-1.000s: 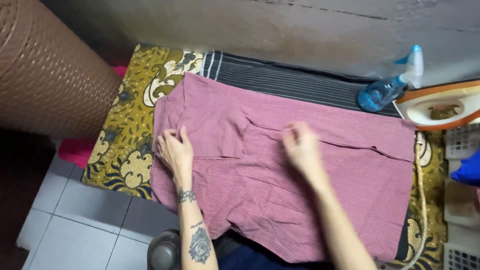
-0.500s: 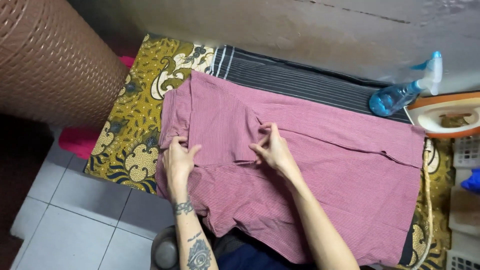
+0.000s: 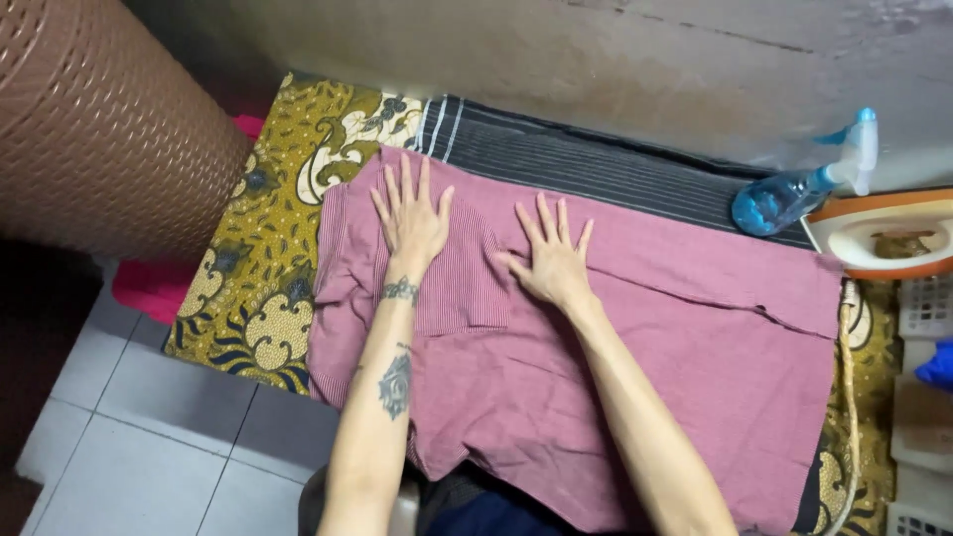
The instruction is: The person irons a pink striped shirt on an ironing board, then folds it neatly. The person uses an iron to smooth the shirt and then folds it into a compact rectangle.
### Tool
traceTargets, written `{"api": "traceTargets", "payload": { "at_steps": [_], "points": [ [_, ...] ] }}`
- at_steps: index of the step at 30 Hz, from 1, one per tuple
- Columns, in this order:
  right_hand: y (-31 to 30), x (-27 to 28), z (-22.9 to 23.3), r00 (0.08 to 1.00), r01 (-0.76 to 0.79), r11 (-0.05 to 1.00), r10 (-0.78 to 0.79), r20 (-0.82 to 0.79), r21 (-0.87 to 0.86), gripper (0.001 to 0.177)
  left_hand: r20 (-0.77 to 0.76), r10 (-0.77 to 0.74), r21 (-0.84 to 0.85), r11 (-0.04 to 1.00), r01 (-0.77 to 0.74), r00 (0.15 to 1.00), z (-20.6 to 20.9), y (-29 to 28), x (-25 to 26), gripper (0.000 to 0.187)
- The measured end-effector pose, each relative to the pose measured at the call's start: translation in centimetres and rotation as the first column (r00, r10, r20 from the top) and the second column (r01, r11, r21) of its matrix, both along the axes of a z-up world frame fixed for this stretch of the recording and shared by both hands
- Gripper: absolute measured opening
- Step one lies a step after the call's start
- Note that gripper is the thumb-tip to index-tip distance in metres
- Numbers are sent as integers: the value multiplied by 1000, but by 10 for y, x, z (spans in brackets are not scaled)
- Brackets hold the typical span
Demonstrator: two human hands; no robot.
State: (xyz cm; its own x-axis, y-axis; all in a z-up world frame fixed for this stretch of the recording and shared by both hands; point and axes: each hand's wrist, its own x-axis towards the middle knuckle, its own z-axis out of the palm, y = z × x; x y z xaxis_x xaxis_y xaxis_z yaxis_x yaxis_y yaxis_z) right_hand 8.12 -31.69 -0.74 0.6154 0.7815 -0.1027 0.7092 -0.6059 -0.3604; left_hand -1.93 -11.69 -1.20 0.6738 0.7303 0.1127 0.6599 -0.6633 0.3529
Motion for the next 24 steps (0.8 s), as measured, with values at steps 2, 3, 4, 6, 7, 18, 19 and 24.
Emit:
{"api": "traceTargets", "payload": {
  "at_steps": [2, 3, 4, 6, 7, 18, 19, 24],
  "points": [
    [1, 11, 2, 1000, -22, 1000, 22, -12, -15, 87, -8, 5, -6, 1000, -5, 1000, 0, 4, 3, 64],
    [-3, 13, 1, 998, -43, 998, 41, -40, -39, 91, -31, 7, -22, 1000, -8, 1000, -3, 1, 0, 65],
    [-4, 13, 3, 998, -38, 998, 36, -45, -44, 91, -36, 2, -27, 1000, -3, 999, -2, -2, -2, 65],
    [2, 19, 9, 995, 79, 968, -90, 34, 240, 54, -27, 1, -14, 1000, -1, 1000, 3, -2, -1, 65],
    [2, 20, 9, 996, 78, 968, -87, 27, 237, 54, -34, 3, -16, 1000, -4, 999, -4, 1, 0, 65],
    [10, 19, -9, 964, 95, 963, -153, 218, 253, 65, -77, -9, 12, 1000, 10, 997, -20, 9, 3, 70],
    [15, 0, -9, 964, 94, 962, -152, 219, 256, 65, -76, -8, 14, 1000, 9, 997, -19, 9, 2, 70],
    [11, -77, -5, 958, -281, 956, 274, 87, 82, 81, -68, -51, -43, 998, 48, 996, -11, 11, -3, 67]
  ]
}}
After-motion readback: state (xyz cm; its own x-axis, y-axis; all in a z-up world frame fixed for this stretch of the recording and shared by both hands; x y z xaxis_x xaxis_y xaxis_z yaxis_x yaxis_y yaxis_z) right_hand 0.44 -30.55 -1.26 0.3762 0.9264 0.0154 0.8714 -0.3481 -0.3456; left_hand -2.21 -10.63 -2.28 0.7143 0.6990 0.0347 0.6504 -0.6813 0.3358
